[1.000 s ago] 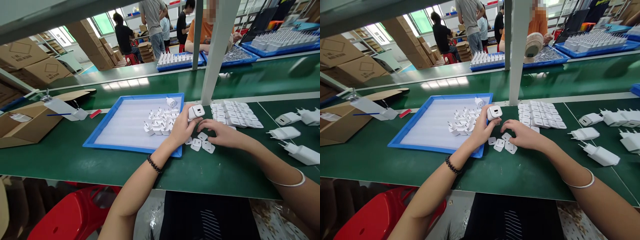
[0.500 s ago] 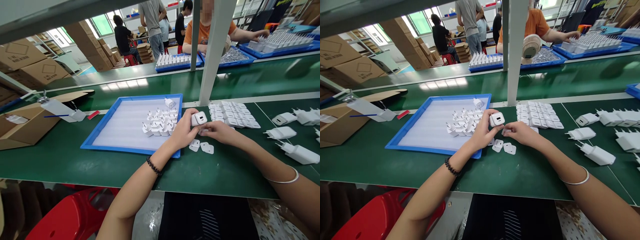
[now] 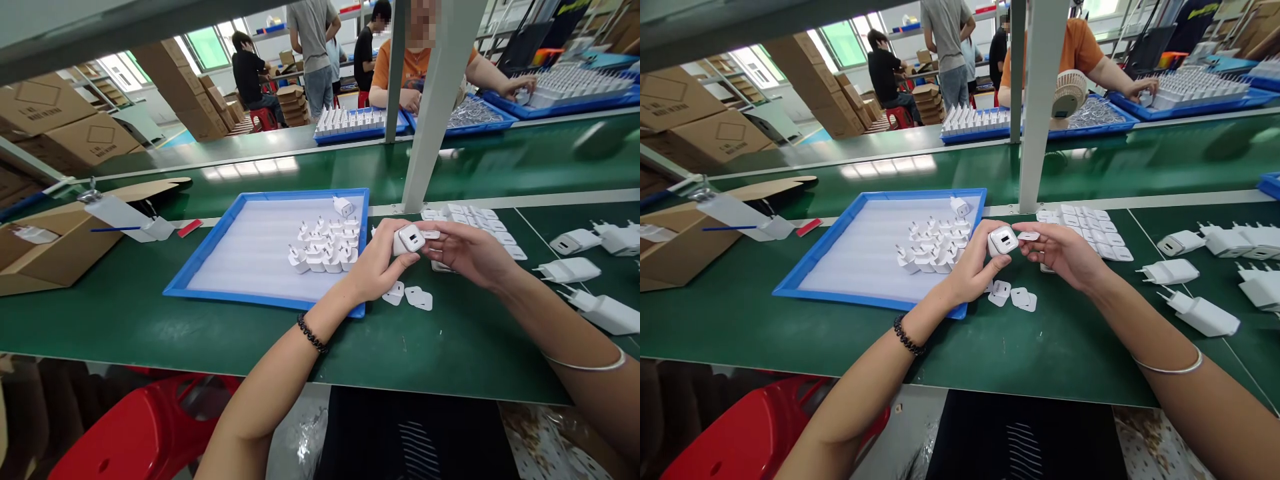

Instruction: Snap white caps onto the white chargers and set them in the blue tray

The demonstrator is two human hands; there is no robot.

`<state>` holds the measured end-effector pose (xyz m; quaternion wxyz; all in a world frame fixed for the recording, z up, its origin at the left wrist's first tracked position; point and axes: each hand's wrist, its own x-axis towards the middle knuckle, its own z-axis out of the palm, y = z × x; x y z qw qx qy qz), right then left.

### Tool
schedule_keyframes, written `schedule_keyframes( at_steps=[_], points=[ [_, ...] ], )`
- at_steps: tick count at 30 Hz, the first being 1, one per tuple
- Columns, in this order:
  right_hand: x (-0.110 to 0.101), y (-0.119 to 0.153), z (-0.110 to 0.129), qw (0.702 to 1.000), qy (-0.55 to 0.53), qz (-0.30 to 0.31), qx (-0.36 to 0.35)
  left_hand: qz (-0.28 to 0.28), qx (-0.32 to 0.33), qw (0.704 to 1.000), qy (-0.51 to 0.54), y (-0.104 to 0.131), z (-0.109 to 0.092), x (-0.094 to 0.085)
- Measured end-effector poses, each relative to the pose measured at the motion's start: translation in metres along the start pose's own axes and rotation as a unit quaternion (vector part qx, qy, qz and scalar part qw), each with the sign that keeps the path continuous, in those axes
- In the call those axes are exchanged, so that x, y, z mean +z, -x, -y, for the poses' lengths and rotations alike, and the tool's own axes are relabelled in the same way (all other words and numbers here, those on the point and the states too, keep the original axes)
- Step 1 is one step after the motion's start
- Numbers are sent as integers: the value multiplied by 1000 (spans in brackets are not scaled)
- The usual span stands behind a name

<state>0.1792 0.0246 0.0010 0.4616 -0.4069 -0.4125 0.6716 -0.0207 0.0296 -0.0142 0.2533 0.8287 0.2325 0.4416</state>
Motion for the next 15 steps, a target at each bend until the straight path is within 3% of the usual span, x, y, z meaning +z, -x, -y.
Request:
schedule_keyframes(
  at_steps=[8, 15],
  points=[
    [7, 6, 0, 996, 30, -61, -51, -47, -72, 995, 53, 4, 4, 5],
    [11, 10, -2, 990, 74, -65, -105, -29, -136, 987, 74, 3, -1, 1]
  ],
)
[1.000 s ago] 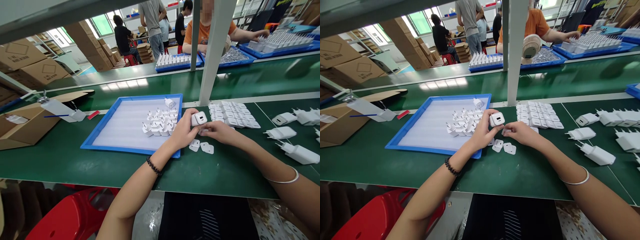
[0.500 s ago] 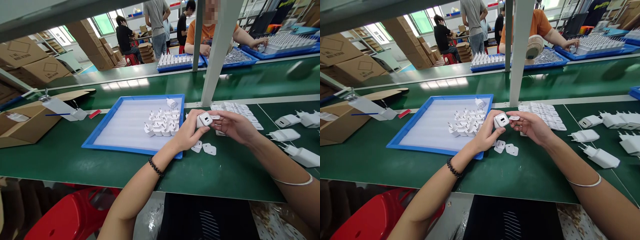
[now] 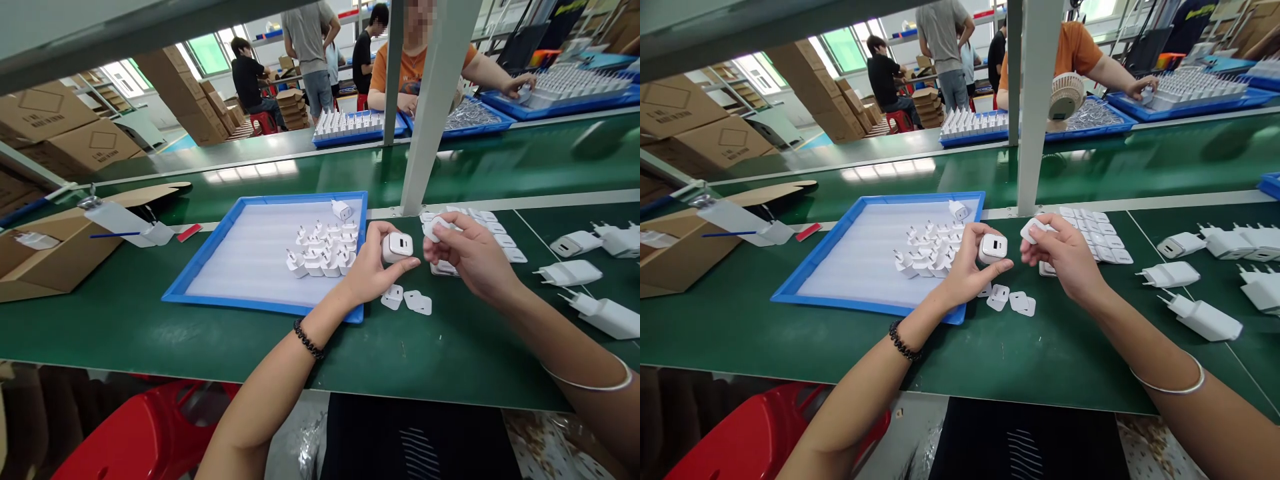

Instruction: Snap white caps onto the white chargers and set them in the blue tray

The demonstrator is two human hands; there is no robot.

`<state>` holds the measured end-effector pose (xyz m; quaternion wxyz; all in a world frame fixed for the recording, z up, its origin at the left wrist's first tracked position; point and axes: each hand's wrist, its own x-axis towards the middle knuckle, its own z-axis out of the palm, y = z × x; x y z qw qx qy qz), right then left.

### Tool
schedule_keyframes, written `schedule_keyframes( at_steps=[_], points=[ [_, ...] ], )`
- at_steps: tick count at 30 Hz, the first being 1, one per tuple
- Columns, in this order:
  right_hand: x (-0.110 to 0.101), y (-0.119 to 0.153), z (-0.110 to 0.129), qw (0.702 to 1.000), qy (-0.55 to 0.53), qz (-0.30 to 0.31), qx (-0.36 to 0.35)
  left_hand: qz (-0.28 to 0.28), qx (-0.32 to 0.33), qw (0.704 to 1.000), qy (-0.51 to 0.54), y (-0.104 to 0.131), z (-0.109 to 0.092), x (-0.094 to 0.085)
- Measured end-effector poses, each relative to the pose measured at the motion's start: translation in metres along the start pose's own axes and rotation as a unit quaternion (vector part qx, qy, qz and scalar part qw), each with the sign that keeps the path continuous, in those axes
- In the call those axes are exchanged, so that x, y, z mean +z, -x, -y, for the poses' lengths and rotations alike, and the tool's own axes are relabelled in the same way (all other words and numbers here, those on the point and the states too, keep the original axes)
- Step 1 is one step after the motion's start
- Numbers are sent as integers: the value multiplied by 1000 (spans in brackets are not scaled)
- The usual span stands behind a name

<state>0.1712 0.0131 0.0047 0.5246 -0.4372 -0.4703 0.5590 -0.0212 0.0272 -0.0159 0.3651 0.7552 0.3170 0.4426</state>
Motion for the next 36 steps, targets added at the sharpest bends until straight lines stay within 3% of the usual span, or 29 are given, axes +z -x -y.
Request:
schedule_keyframes(
  at_steps=[6, 9, 13, 21, 36],
  points=[
    [2, 3, 3, 999, -3, 10, -48, 36, -50, 994, 94, -3, -8, -4],
    [5, 6, 7, 998, 7, -6, -61, 57, -81, 977, 189, -7, -10, -6],
    [8, 13, 11, 998, 15, 26, -60, 106, -115, 951, 266, -9, -9, -9],
    [6, 18, 17, 995, 13, 99, -30, 114, -123, 949, 267, -5, -12, -8],
    [8, 23, 22, 990, 80, 103, -55, 144, -101, 956, 237, -7, -16, -9]
  ],
)
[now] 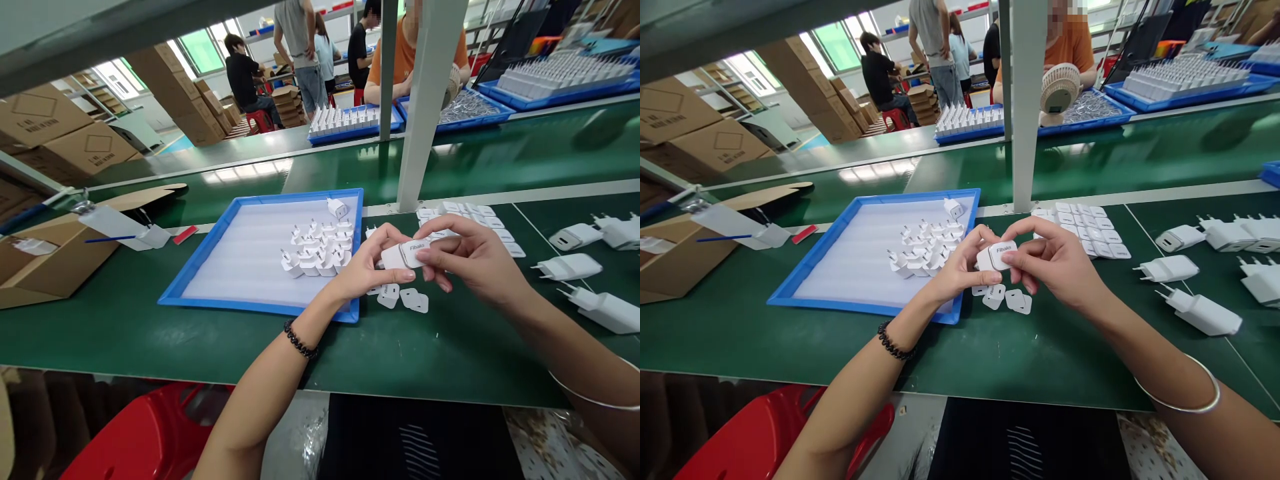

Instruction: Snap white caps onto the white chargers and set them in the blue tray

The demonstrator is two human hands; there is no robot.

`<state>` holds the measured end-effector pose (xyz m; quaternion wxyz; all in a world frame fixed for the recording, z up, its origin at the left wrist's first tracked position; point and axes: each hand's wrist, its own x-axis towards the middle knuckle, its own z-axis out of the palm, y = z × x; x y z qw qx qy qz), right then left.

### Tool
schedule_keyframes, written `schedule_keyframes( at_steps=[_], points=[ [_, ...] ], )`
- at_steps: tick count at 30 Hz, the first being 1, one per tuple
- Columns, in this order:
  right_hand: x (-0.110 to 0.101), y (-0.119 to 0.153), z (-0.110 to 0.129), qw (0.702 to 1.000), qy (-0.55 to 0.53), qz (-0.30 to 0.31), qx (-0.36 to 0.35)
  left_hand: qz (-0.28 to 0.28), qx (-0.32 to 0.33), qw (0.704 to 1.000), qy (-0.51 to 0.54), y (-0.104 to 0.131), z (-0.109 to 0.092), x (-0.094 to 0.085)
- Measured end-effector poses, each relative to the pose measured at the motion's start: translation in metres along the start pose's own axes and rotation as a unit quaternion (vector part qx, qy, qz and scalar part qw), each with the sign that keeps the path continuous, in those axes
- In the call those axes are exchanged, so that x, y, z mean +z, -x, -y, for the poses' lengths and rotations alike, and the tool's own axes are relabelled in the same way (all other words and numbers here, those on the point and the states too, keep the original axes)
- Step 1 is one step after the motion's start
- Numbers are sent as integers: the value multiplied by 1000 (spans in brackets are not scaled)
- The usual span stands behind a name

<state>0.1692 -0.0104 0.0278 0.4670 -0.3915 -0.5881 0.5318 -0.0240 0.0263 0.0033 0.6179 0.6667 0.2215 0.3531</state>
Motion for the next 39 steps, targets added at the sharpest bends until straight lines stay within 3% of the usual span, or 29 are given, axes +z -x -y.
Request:
schedule_keyframes(
  at_steps=[12, 21, 39],
  points=[
    [5, 4, 2, 994, 95, -35, -42, -21, 13, 998, -52, 0, 2, 0],
    [5, 3, 2, 996, 84, -21, -27, -27, 2, 997, -66, 0, 1, -1],
    [0, -4, -2, 994, -45, 15, 99, -19, -7, 998, -54, 1, 1, -1]
  ],
)
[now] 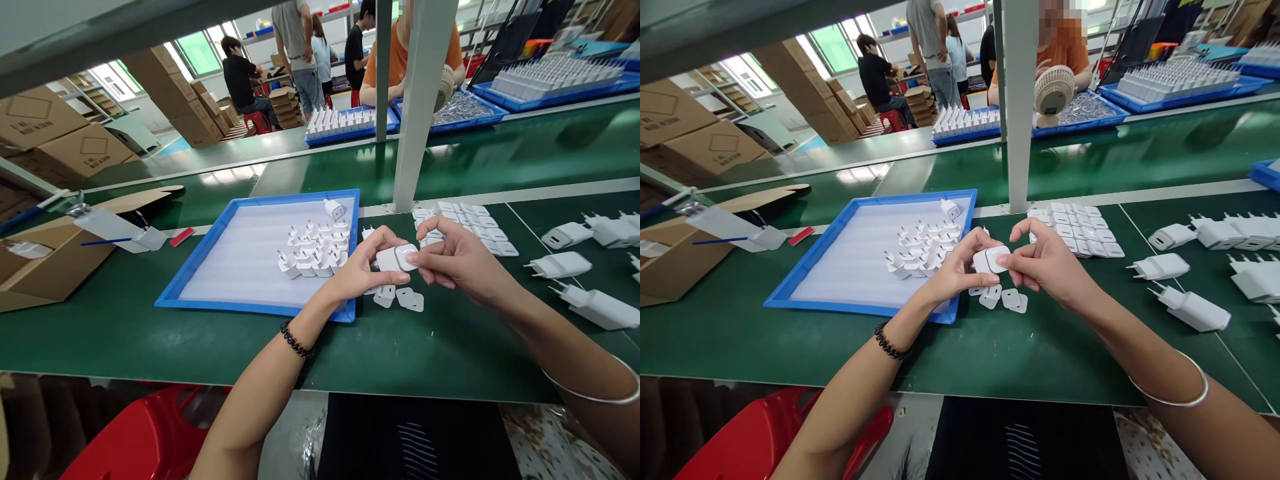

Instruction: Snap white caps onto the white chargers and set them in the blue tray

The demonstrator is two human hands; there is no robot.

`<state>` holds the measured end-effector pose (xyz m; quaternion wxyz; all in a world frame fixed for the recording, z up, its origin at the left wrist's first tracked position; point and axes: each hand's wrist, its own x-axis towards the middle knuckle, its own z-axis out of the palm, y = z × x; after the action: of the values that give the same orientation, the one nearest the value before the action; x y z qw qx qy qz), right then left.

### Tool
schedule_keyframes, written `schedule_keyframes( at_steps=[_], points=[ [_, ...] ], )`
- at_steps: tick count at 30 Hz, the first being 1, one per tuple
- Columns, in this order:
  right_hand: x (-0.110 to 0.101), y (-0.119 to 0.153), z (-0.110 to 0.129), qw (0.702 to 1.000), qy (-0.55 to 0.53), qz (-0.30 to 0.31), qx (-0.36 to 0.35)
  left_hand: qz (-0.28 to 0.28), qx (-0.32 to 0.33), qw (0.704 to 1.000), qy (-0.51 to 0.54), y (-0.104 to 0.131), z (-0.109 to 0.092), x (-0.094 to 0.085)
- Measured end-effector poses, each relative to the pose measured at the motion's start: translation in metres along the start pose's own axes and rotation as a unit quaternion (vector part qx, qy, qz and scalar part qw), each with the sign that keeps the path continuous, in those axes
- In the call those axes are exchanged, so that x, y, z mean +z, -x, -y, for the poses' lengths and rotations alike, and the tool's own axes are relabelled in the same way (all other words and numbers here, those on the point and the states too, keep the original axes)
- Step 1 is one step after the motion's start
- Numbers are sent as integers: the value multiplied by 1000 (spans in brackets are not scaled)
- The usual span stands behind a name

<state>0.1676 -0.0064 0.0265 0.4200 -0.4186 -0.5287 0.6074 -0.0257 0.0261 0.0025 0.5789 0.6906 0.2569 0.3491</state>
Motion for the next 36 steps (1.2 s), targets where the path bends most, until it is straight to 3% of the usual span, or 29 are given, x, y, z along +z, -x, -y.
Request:
schedule_keyframes(
  at_steps=[18, 36],
  points=[
    [0, 0, -4, 998, -46, 10, 31, -13, 10, 1000, -20, 1, 3, 0],
    [3, 1, -3, 1000, -6, -3, -6, 2, -10, 1000, 19, 0, 1, -2]
  ],
)
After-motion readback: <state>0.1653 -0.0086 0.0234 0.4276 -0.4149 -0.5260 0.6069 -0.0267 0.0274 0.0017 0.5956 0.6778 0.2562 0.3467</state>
